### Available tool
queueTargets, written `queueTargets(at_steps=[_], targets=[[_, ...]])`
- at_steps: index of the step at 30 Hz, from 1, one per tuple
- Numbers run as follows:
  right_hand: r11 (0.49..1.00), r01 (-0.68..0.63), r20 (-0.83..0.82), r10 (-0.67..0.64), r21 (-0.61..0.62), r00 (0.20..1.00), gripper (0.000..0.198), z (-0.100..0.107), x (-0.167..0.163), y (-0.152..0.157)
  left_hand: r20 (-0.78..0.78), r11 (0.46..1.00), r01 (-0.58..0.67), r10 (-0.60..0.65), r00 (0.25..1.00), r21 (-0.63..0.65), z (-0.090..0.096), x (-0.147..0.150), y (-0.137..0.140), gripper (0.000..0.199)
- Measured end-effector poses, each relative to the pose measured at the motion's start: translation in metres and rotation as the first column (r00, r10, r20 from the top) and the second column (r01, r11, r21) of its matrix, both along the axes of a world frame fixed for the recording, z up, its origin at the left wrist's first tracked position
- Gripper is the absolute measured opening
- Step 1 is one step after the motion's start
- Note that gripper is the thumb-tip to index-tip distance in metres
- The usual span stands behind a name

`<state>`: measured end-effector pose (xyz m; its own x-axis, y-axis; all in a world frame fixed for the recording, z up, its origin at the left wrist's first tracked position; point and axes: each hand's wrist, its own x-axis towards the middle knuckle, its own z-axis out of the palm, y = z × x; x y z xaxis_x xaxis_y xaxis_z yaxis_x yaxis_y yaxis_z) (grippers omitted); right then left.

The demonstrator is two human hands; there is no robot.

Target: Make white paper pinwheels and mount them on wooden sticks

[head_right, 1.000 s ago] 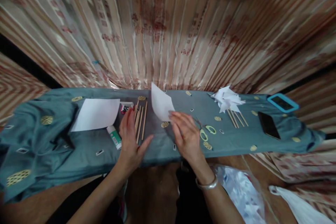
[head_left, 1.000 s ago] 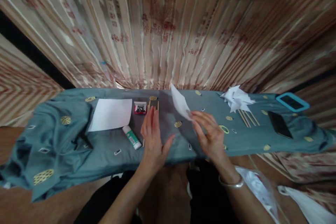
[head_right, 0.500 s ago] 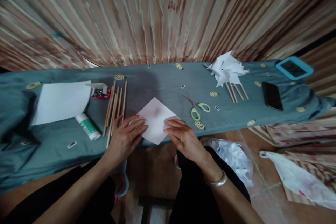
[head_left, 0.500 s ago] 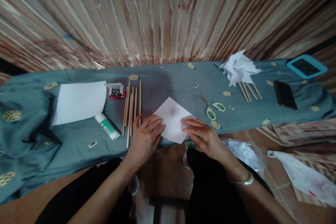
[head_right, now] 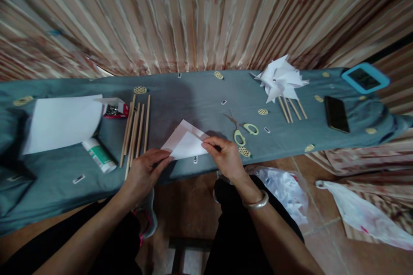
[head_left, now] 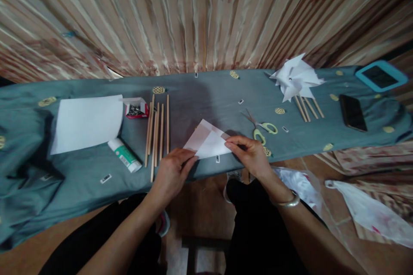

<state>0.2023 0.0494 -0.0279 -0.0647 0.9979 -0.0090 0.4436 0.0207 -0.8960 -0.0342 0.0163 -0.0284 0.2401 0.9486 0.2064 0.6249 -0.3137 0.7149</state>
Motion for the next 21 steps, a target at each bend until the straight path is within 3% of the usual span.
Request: queueTargets(at_steps=[9,11,13,16,18,21], targets=[[0.999,0.032,0.035,-0.03,-0.044,0.999,0.032,-0.002,-0.013,0.014,-0.057,0.985,-0.071,0.063,0.996,-0.155,0.004,-0.002,0.01,0.019],[0.998,0.04,0.062,-0.037,-0.045,0.997,0.033,-0.002,-0.015,0.017,-0.079,0.99,-0.096,0.089,0.993,-0.098,0.006,-0.001,0.011,0.017],[0.998,0.054,0.101,-0.051,-0.029,0.994,0.033,-0.001,-0.018,0.021,-0.137,0.994,-0.092,0.098,0.986,0.051,0.007,0.003,0.009,0.03],[0.998,0.065,0.159,-0.063,-0.008,0.985,0.033,0.0,-0.023,0.027,-0.275,0.964,0.063,0.011,0.961,0.259,0.006,0.014,-0.002,0.037],[0.998,0.065,0.199,-0.065,0.007,0.978,0.033,0.001,-0.026,0.029,-0.34,0.944,0.173,-0.071,0.938,0.281,0.002,0.022,-0.01,0.04],[0.996,0.065,0.261,-0.076,0.053,0.962,0.032,0.001,-0.03,0.03,-0.382,0.945,0.215,-0.109,0.917,0.246,-0.006,0.03,-0.019,0.045]])
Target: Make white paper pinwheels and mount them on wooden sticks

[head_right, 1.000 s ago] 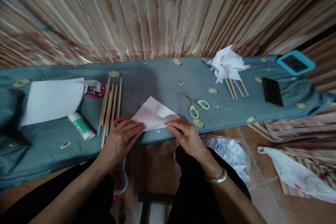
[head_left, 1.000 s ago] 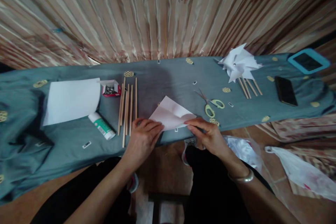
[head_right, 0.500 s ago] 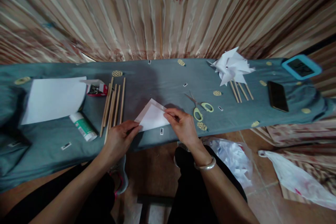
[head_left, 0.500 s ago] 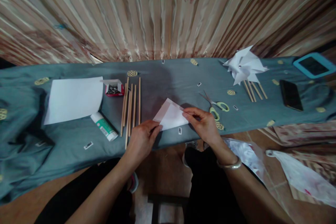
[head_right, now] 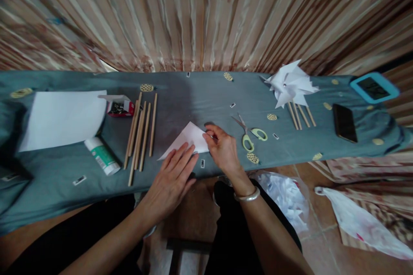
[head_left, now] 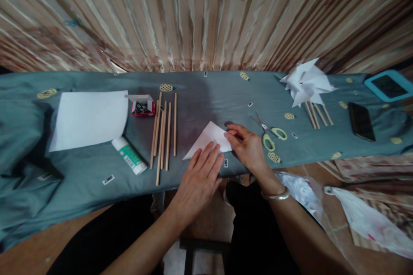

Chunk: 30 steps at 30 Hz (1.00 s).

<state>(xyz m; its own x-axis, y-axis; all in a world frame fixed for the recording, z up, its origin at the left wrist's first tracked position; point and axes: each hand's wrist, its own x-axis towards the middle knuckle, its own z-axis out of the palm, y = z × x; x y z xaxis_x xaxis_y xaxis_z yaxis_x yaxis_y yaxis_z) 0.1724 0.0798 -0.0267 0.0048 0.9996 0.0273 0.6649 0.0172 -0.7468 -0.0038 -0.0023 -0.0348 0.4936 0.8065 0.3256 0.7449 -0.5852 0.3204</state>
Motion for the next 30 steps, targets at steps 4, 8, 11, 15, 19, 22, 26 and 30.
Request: queueTargets(at_steps=[4,8,11,15,19,22,26,30], targets=[[0.997,-0.029,0.074,0.024,0.066,0.997,0.031,-0.0012,-0.0028,-0.0009,-0.023,0.999,-0.005,0.004,1.0,-0.05,-0.0048,0.0004,-0.0013,0.053],[0.988,-0.066,0.13,0.048,0.137,0.99,0.03,-0.004,-0.0041,-0.0009,-0.028,0.997,-0.012,0.01,1.0,-0.074,-0.0043,-0.002,-0.0003,0.056],[0.984,-0.085,0.153,0.06,0.159,0.986,0.031,-0.0056,-0.0045,-0.0007,-0.03,0.996,-0.018,0.015,0.999,-0.092,-0.0031,-0.0028,-0.0003,0.056],[0.983,-0.087,0.17,0.06,0.16,0.984,0.034,-0.0061,-0.005,-0.0008,-0.041,0.993,-0.025,0.021,0.999,-0.113,-0.0022,-0.0038,0.0002,0.057],[0.982,-0.09,0.179,0.059,0.165,0.982,0.034,-0.007,-0.0055,-0.0007,-0.046,0.992,-0.032,0.027,0.999,-0.118,-0.0032,-0.0047,0.0009,0.059],[0.981,-0.087,0.181,0.055,0.175,0.982,0.031,-0.0078,-0.0057,-0.0006,-0.044,0.99,-0.032,0.026,0.999,-0.138,-0.0038,-0.005,0.0017,0.06],[0.978,-0.097,0.189,0.061,0.184,0.98,0.031,-0.0079,-0.0055,-0.0005,-0.064,0.988,-0.036,0.027,0.998,-0.15,-0.0048,-0.0051,0.0023,0.061],[0.974,-0.118,0.209,0.076,0.194,0.975,0.032,-0.0083,-0.0053,-0.0002,-0.068,0.988,-0.039,0.029,0.997,-0.151,-0.007,-0.0053,0.002,0.064]])
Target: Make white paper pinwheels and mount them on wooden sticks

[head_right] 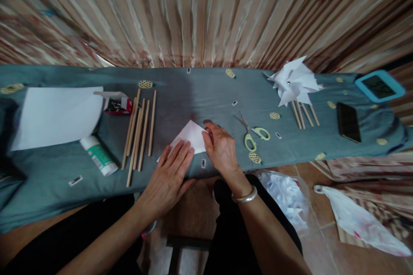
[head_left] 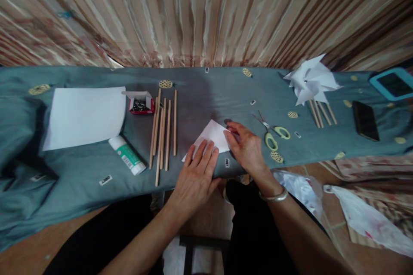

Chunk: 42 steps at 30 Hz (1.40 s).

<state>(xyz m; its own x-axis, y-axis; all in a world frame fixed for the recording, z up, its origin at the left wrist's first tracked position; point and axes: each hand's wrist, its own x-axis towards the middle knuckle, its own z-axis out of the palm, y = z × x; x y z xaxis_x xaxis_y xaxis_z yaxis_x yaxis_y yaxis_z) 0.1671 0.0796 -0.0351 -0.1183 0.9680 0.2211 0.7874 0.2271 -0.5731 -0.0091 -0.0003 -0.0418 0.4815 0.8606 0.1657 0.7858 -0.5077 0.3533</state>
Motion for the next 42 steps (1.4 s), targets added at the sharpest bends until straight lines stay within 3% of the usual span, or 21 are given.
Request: queueTargets(at_steps=[23,37,42], targets=[[0.999,0.001,0.083,-0.005,0.047,0.997,0.031,-0.0012,-0.0033,-0.0016,0.019,1.0,0.015,-0.015,1.0,-0.023,-0.0011,-0.0019,0.0012,0.065],[0.995,-0.033,0.247,0.007,0.099,0.969,0.035,-0.0017,-0.0057,-0.0049,-0.027,1.0,0.027,-0.027,0.999,-0.005,-0.0016,-0.0018,0.0023,0.062],[0.984,-0.054,0.321,-0.003,0.171,0.947,0.035,-0.0044,-0.0043,-0.0062,-0.049,1.0,0.03,-0.031,0.998,-0.006,-0.0003,-0.0014,0.0022,0.064]])
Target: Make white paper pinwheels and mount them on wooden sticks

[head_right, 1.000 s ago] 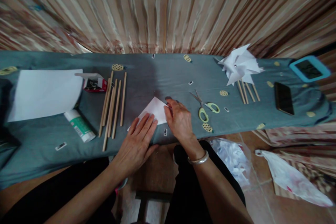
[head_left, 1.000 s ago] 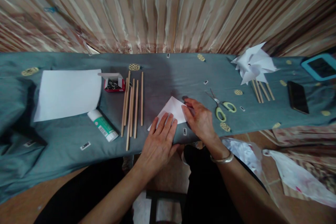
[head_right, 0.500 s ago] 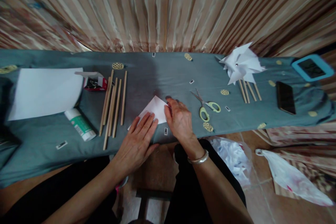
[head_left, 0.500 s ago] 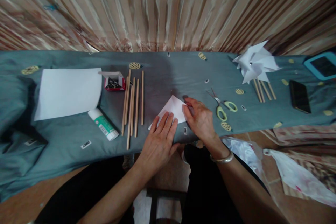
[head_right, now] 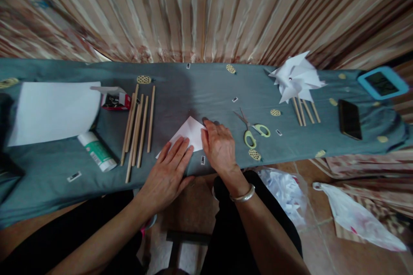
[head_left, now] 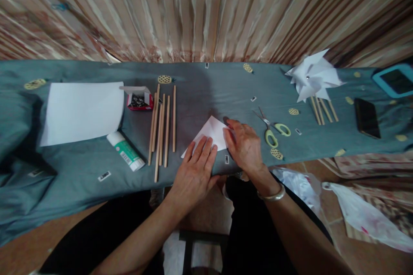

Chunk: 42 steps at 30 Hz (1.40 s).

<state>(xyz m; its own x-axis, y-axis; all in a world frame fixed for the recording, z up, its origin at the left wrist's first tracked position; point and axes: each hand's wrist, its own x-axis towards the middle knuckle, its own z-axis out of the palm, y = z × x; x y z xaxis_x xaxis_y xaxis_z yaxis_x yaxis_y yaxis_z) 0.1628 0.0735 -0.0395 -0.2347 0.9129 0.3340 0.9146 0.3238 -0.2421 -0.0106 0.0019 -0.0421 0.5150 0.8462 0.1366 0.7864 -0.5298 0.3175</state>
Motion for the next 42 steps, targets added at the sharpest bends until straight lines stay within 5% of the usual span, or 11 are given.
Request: queueTargets(at_steps=[7,15,27,35,42], targets=[[0.994,-0.069,0.003,0.069,0.086,0.998,0.043,0.0,-0.002,-0.013,-0.043,1.0,-0.003,0.004,0.999,0.031,0.001,0.001,0.0,0.066],[1.0,0.012,0.062,-0.012,0.001,0.998,0.059,-0.009,-0.01,-0.032,-0.061,0.999,-0.003,0.006,0.998,0.044,0.0,0.003,0.0,0.067],[0.971,0.24,0.118,-0.239,0.013,0.964,0.053,-0.014,0.05,-0.032,-0.075,0.999,0.004,0.0,0.997,0.051,-0.001,0.001,0.0,0.064],[0.988,0.146,0.094,-0.149,0.039,0.984,0.047,-0.011,0.041,-0.033,-0.074,1.0,-0.011,0.012,0.997,0.018,0.001,0.003,-0.001,0.064],[0.991,0.116,0.023,-0.115,-0.063,0.993,0.057,-0.013,0.037,-0.036,-0.074,1.0,0.002,-0.001,0.997,0.005,0.002,-0.001,-0.001,0.066]])
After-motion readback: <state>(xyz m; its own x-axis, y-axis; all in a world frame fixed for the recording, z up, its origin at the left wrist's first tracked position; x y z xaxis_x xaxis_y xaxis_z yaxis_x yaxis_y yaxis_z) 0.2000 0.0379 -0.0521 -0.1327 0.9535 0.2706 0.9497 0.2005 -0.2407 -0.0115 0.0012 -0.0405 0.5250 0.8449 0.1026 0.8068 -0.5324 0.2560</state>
